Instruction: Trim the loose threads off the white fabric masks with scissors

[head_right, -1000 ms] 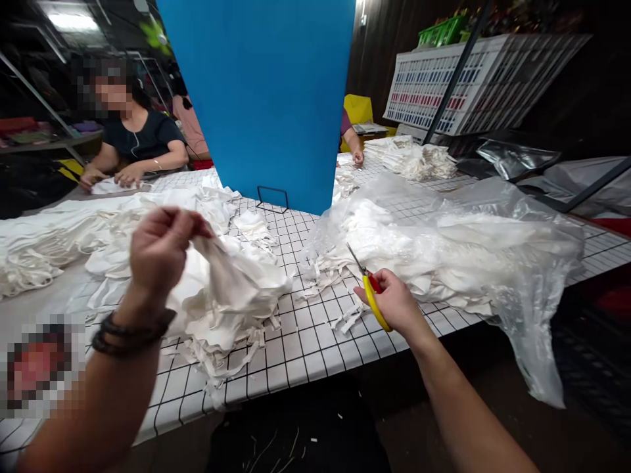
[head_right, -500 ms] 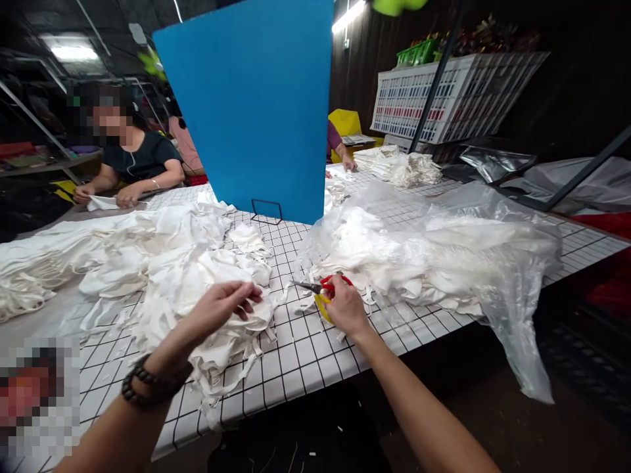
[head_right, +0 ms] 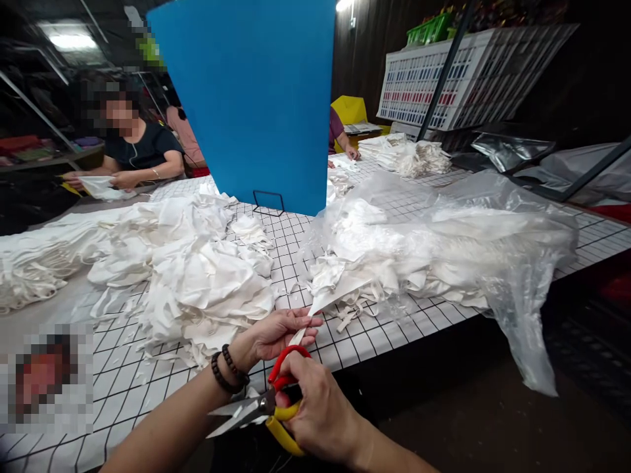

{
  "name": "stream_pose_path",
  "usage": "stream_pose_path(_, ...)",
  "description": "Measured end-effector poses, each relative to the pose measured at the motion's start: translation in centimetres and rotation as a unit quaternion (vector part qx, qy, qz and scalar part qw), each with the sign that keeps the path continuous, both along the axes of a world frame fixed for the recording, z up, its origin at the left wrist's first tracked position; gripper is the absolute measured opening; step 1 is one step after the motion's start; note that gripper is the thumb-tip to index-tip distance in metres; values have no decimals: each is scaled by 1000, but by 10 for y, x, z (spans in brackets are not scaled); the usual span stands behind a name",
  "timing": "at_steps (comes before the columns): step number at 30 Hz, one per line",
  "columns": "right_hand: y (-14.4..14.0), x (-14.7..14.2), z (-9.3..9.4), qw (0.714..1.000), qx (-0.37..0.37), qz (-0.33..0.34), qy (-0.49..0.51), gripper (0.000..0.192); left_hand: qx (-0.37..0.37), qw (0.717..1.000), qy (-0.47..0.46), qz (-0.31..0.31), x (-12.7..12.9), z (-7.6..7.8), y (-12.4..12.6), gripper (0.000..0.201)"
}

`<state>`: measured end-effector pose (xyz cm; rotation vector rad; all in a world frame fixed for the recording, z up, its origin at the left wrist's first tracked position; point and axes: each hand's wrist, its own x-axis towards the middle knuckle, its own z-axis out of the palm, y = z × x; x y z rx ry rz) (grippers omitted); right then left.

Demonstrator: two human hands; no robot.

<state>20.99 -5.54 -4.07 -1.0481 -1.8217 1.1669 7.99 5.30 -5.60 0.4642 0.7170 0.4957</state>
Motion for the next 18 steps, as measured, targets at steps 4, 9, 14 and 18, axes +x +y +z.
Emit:
stream_pose_path(4,12,22,0,999,-31,-36,-22,22,62,997,36,33,1,-13,-5,17)
stream_pose_path(9,67,57,-26,959,72,-233,-146,20,115,989,85,32,2,-19,-7,24)
stream_pose_path(14,112,70,-54,949,120,-265,-119,18,187,971,141,40,-2,-20,-9,45)
stream_pose_path(18,114,71,-29,971,73,-223,-49,27,436,833,328,85,-3,-18,-7,39)
